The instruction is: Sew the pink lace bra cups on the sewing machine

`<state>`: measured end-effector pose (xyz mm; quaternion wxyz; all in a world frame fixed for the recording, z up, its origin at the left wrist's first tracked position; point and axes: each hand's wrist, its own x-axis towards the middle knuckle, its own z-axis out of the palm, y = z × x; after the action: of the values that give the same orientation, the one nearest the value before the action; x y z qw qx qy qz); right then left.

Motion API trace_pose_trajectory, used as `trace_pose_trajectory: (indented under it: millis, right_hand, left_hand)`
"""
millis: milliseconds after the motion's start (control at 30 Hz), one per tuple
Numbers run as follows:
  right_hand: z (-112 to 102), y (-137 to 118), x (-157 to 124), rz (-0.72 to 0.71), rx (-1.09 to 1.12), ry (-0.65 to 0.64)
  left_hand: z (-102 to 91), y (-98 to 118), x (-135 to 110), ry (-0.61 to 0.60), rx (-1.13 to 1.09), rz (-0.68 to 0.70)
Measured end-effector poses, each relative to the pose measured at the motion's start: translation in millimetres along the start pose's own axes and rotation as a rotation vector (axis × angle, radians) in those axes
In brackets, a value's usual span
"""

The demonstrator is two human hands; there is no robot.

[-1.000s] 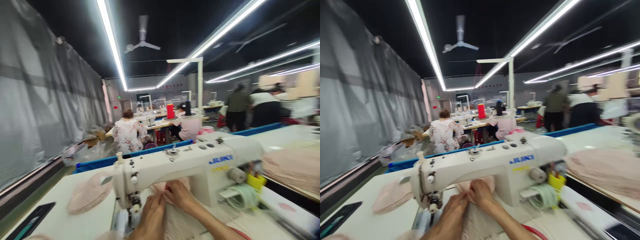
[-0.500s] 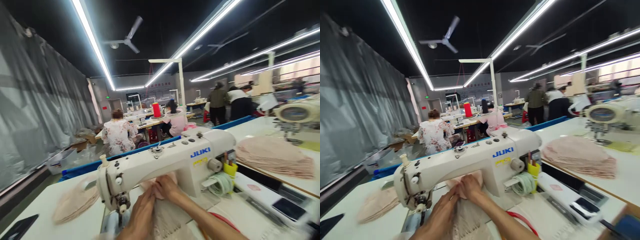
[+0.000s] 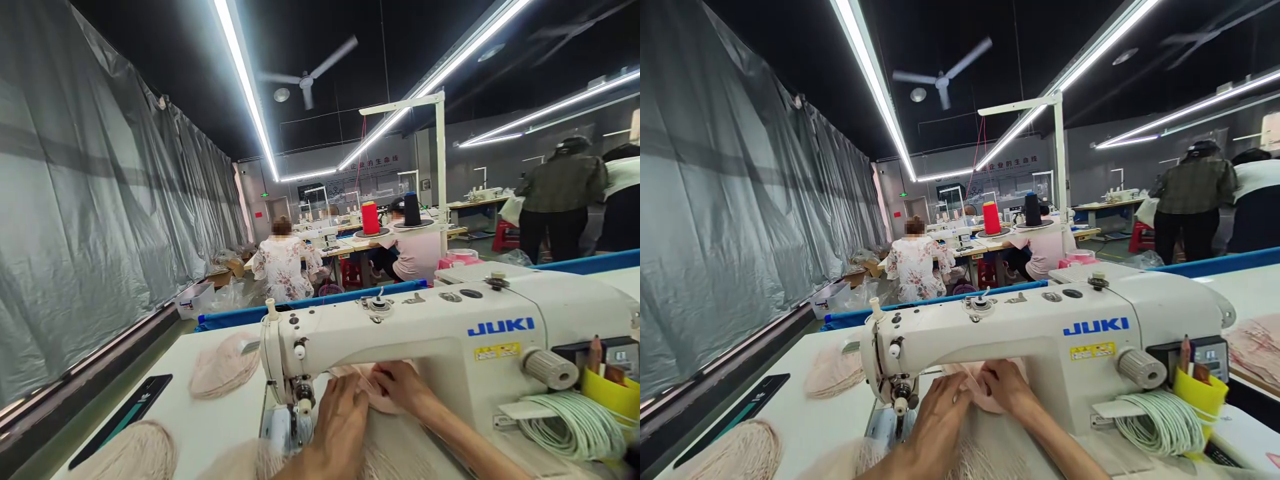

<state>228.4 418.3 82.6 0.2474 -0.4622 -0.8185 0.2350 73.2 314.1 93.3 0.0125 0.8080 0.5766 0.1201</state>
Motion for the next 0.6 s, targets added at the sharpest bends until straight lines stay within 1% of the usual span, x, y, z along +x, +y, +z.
trace_pose_trajectory:
  millis: [67,133,200,233,267,333,433,500,533,600]
  right_hand:
    - [1,1,4,-0.014,-0.014,-0.018]
    - [3,-1,7,-0.037,-0.030,-0.020]
    - [4,-6,3,-0.067,-0.043,0.014]
    - [4,-9,-4,-0.089,-0.050,0.044]
    - [4,-12,-15,-0.117,-0.058,0.076]
    - [1,-18,-45,-0.212,-0.078,0.143]
    - [-7,-20,-100,-0.373,-0.110,0.146]
    - [-17,-15,-131,-0.395,-0.129,0.170]
    - [-23,-10,-142,-0.390,-0.131,0.189]
    - [-35,2,-152,-0.371,-0.118,0.232]
  left_hand:
    - [0.9,2,5,0.038,0.015,0.019]
    - [6.1,1,10,0.049,0.028,0.036]
    - [13.6,-4,14,0.035,0.036,0.046]
    - [17.1,-6,14,0.026,0.038,0.053]
    - [20.1,-9,14,0.022,0.038,0.062]
    - [23.8,-13,15,0.019,0.035,0.090]
    - [26.4,-18,22,0.020,0.014,0.143]
    - [28.4,-17,27,0.033,0.003,0.141]
    - [29.5,-15,29,0.037,0.001,0.132]
    - [31.0,-9,28,0.035,0.010,0.102]
